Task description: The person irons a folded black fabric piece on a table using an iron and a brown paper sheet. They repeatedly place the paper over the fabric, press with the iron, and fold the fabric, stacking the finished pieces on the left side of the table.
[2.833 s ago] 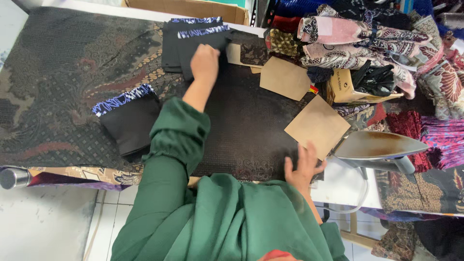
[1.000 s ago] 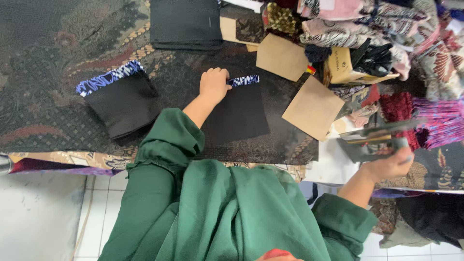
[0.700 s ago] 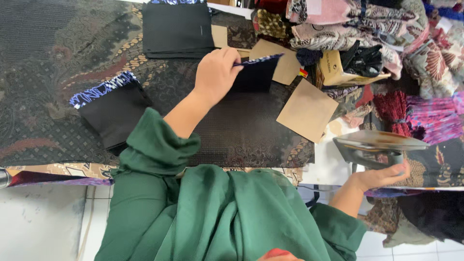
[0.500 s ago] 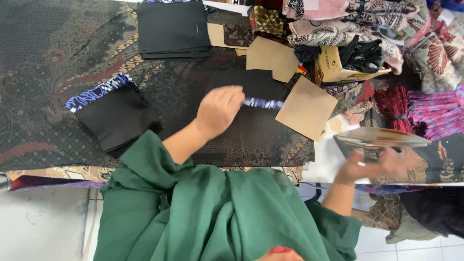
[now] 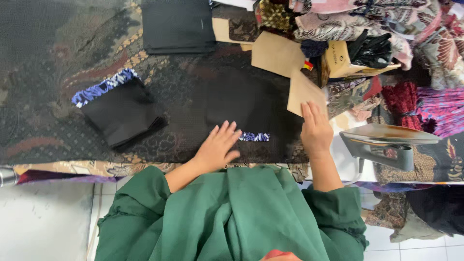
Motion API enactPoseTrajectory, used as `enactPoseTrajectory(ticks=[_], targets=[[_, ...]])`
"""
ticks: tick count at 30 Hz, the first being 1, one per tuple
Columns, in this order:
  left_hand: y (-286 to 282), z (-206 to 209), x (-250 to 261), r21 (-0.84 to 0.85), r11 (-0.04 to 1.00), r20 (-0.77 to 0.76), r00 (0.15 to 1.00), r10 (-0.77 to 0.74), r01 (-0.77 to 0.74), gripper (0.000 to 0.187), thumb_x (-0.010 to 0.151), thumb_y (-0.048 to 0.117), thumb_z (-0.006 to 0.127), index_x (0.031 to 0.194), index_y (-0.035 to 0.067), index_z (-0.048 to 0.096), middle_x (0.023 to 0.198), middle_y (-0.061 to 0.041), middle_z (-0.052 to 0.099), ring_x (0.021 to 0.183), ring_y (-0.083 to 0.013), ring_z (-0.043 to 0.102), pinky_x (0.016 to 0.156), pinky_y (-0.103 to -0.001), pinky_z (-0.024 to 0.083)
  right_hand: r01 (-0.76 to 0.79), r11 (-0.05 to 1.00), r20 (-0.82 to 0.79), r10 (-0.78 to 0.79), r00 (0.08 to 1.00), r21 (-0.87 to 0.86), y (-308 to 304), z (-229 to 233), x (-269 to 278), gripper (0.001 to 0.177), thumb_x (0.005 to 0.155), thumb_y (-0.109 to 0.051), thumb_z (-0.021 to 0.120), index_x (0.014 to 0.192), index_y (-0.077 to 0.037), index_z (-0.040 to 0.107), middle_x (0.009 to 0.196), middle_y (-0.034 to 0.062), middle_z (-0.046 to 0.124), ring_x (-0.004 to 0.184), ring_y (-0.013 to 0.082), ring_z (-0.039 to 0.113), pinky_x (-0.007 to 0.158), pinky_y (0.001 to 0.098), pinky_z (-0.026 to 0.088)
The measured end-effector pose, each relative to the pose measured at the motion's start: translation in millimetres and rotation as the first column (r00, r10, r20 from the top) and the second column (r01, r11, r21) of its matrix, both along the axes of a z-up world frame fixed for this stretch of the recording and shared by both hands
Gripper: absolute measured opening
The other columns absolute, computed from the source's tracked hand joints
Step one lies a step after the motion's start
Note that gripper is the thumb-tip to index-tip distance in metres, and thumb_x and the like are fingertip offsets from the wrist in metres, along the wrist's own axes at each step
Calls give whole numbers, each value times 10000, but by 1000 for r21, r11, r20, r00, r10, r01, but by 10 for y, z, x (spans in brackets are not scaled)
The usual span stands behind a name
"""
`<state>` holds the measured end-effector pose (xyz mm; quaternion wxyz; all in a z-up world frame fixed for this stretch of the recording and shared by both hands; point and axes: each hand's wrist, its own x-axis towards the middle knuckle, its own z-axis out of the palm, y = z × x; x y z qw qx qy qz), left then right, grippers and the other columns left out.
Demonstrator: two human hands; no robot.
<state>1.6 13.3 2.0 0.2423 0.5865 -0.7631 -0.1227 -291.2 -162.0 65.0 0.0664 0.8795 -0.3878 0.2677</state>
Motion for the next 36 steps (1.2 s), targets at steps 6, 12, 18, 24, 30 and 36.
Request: enactPoseTrajectory(ticks=[6, 12, 18, 24, 30, 36], targets=[[33, -110, 352, 35, 958, 169, 946, 276, -286, 584, 986, 273, 612, 1512, 58, 480, 1619, -152, 425, 1514, -347, 345, 1219, -543, 263, -306, 952, 131, 307, 943, -27, 582, 2, 891, 489, 924, 55, 600, 1401, -52, 619, 1450, 152, 612, 1360, 365, 591, 1140, 493, 475], [204, -65, 473, 15, 955, -9, 955, 295, -295, 719, 921, 304, 666, 1519, -13, 424, 1604, -238, 353, 1491, -420, 307, 1199, -557, 246, -349, 917, -129, 376, 918, 192, 939, -368, 1250, 568, 900, -73, 606, 1460, -145, 554, 1536, 122, 523, 1422, 331, 498, 1135, 507, 401], [249, -12, 572, -28, 971, -144, 962, 233, -239, 589, 952, 197, 638, 1522, 102, 520, 1657, -181, 399, 1549, -425, 339, 1253, -571, 248, -390, 895, -142, 424, 894, 216, 972, -445, 1255, 540, 930, -182, 665, 1456, -128, 562, 1520, 136, 531, 1398, 339, 499, 1122, 522, 398], [249, -20, 621, -15, 995, -17, 995, 99, -100, 524, 905, 319, 717, 1385, 141, 604, 1529, -54, 535, 1483, -340, 392, 1183, -731, 135, -363, 866, -65, 407, 911, 344, 877, -398, 1139, 579, 915, -289, 745, 1419, -64, 572, 1511, 147, 555, 1402, 323, 503, 1119, 492, 393], [236, -41, 636, 7, 993, -69, 990, 121, -121, 695, 915, 339, 738, 1531, 142, 485, 1543, -11, 527, 1509, -345, 378, 1208, -730, 83, -263, 934, -63, 285, 956, 240, 656, -330, 660, 486, 896, -319, 794, 1326, -116, 694, 1461, 43, 637, 1401, 269, 523, 1181, 500, 277], [199, -10, 617, 39, 987, -71, 985, 157, -155, 756, 892, 343, 763, 1540, 141, 431, 1657, -24, 359, 1520, -364, 337, 1193, -751, 41, -229, 949, -74, 250, 965, 216, 676, -502, 535, 482, 895, -357, 830, 1326, -172, 721, 1486, -4, 642, 1418, 240, 515, 1237, 547, 104]])
